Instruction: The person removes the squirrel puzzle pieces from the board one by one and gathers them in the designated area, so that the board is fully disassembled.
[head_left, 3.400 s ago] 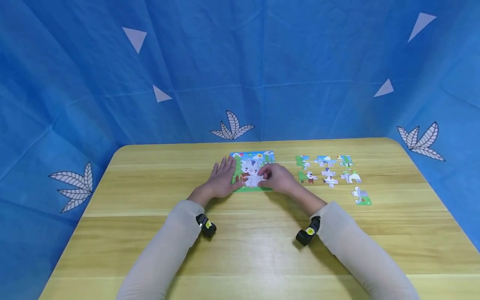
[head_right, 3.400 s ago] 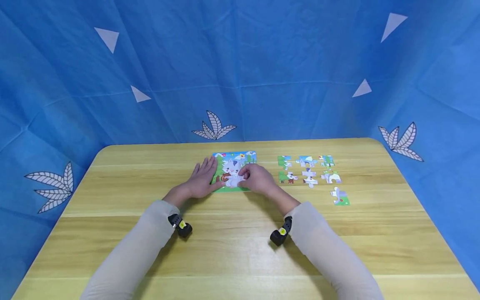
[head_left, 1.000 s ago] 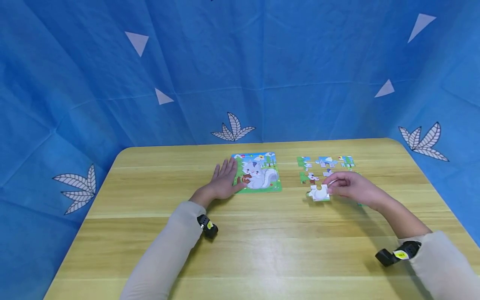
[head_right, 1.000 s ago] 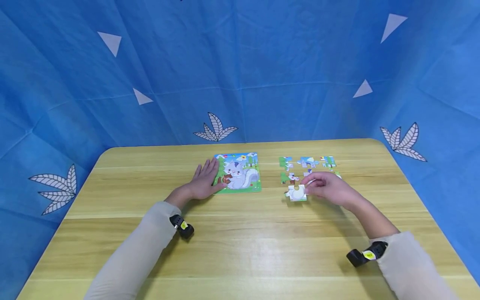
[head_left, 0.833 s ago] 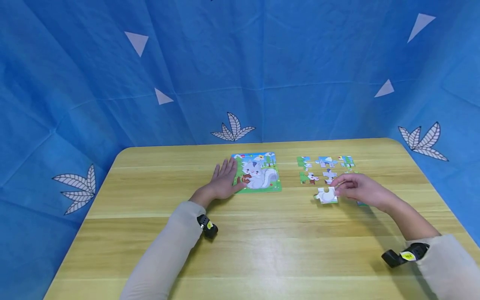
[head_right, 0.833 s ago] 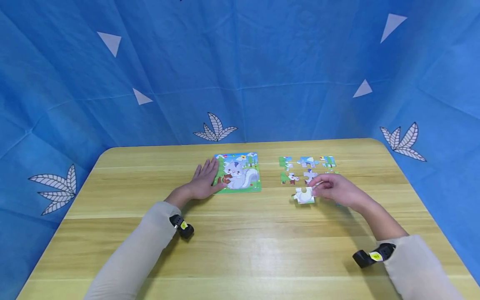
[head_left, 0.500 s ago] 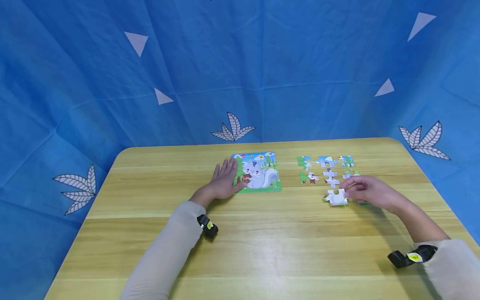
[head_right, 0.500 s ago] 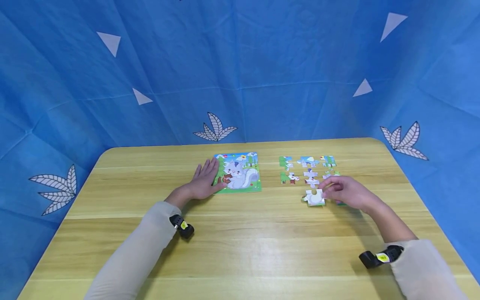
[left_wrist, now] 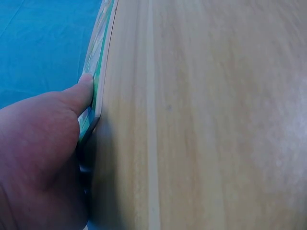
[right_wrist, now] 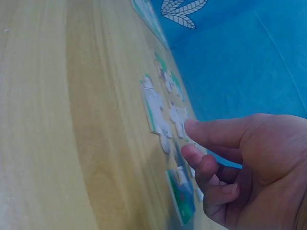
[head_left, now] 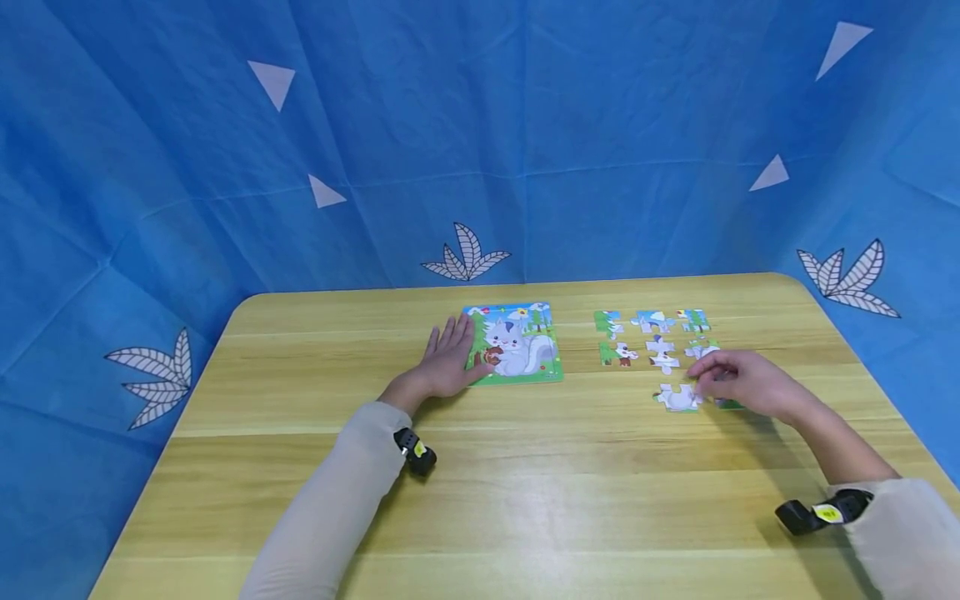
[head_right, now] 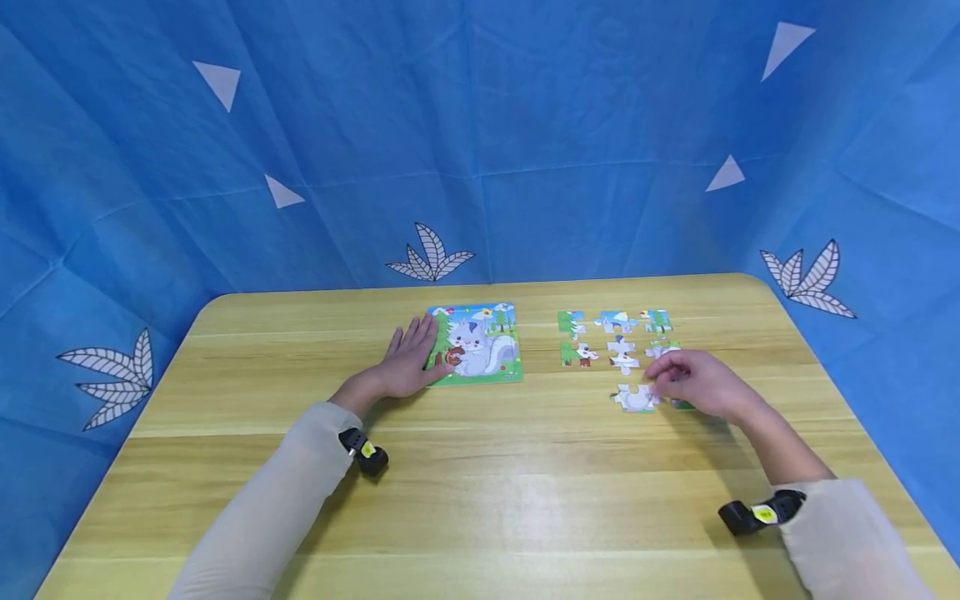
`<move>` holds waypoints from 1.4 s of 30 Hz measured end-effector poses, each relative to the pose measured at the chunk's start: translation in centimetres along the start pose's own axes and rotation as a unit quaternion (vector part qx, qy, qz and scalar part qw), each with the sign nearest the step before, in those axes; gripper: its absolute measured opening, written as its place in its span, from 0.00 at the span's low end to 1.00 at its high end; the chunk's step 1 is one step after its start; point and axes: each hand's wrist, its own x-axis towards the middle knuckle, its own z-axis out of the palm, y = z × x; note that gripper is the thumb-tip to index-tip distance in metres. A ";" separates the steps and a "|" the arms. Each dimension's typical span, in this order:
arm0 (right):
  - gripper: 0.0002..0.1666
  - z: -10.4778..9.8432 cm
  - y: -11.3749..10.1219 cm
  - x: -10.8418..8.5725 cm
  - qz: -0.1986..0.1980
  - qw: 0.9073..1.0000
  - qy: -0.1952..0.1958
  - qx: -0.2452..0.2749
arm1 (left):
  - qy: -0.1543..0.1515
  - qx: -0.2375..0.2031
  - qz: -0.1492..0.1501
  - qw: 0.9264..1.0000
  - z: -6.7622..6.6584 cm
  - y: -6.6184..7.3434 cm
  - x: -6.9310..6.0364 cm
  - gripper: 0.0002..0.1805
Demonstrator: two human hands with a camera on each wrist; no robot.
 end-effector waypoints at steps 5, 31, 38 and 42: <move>0.18 -0.4 -1.2 0.1 -0.003 1.000 0.015 -0.018 | 0.000 -0.002 0.004 1.000 0.0 0.0 0.0 0.50; 0.12 10.3 -12.0 12.1 -0.099 0.994 -0.011 0.054 | -0.009 0.002 -0.007 1.000 -0.1 0.0 0.1 0.51; 0.10 13.2 -13.9 13.9 -0.104 0.993 -0.005 0.053 | 0.001 -0.004 0.001 1.000 0.2 -0.3 0.4 0.51; 0.08 14.3 -14.4 14.7 -0.114 0.993 0.011 0.030 | 0.002 -0.005 0.004 1.000 0.2 -0.4 0.3 0.51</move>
